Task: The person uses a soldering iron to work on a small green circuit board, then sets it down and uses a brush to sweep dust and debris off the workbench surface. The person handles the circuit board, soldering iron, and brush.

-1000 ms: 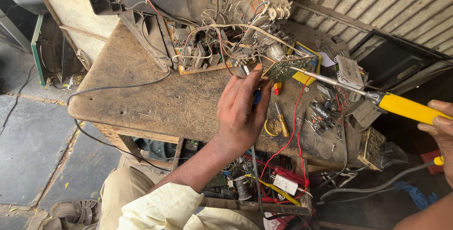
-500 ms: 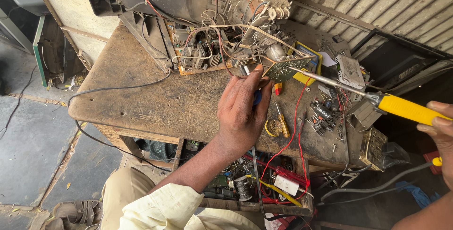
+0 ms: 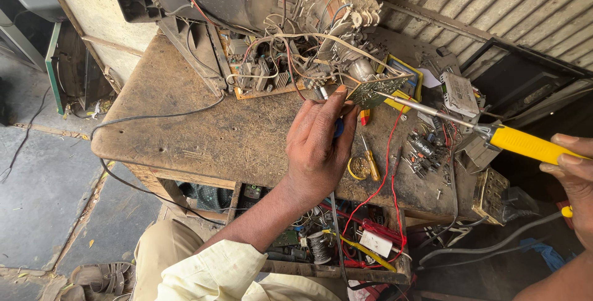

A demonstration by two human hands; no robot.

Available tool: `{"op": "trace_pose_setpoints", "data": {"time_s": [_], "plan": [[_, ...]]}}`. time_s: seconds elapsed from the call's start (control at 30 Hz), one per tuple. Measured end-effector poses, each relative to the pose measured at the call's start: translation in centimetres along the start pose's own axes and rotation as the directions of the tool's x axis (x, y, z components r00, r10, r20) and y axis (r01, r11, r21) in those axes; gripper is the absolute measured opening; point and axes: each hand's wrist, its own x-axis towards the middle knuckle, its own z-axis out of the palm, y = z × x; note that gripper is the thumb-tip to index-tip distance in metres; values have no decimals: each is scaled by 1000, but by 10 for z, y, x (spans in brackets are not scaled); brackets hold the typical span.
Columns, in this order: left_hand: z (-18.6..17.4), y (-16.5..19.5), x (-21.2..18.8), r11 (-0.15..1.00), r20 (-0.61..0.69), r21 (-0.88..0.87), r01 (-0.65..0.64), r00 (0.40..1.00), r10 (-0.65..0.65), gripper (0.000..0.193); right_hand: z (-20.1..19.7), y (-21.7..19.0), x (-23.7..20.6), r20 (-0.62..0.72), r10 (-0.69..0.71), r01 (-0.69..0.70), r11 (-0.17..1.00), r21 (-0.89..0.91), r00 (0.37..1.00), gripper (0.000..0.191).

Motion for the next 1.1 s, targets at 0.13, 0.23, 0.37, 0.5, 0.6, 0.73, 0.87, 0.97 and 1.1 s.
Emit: {"op": "trace_pose_setpoints", "data": {"time_s": [0.13, 0.23, 0.37, 0.5, 0.6, 0.73, 0.87, 0.97, 1.1], "plan": [[0, 1, 0, 1000, 0, 3, 2, 1000, -2, 41, 0, 14, -1, 15, 18, -18, 1000, 13, 1000, 17], [1, -1, -3, 1000, -13, 4, -3, 1000, 3, 40, -4, 24, 0, 42, 34, -36, 999, 41, 999, 17], [4, -12, -10, 999, -56, -9, -35, 998, 35, 43, -11, 32, 12, 83, 393, -397, 855, 334, 916, 8], [-2, -33, -27, 1000, -126, 1, -28, 992, 28, 45, -14, 34, 29, 116, 358, -376, 879, 294, 927, 9], [-6, -54, -41, 1000, -166, 31, 6, 986, -1, 40, -15, 33, 37, 117, 271, -291, 932, 217, 955, 10], [-13, -87, -61, 982, -120, 96, 165, 981, -153, 37, -15, 27, 43, 119, 32, -38, 998, 52, 992, 16], [-18, -111, -78, 950, -141, 143, 279, 955, -259, 35, -13, 23, 46, 108, -4, 7, 1000, -27, 994, 17], [-22, -122, -87, 920, -149, 150, 363, 928, -342, 37, -14, 23, 49, 113, -21, 32, 995, -97, 993, 20], [-23, -127, -91, 890, -144, 146, 432, 899, -413, 36, -15, 27, 58, 173, -120, 151, 971, -182, 978, 30]]}}
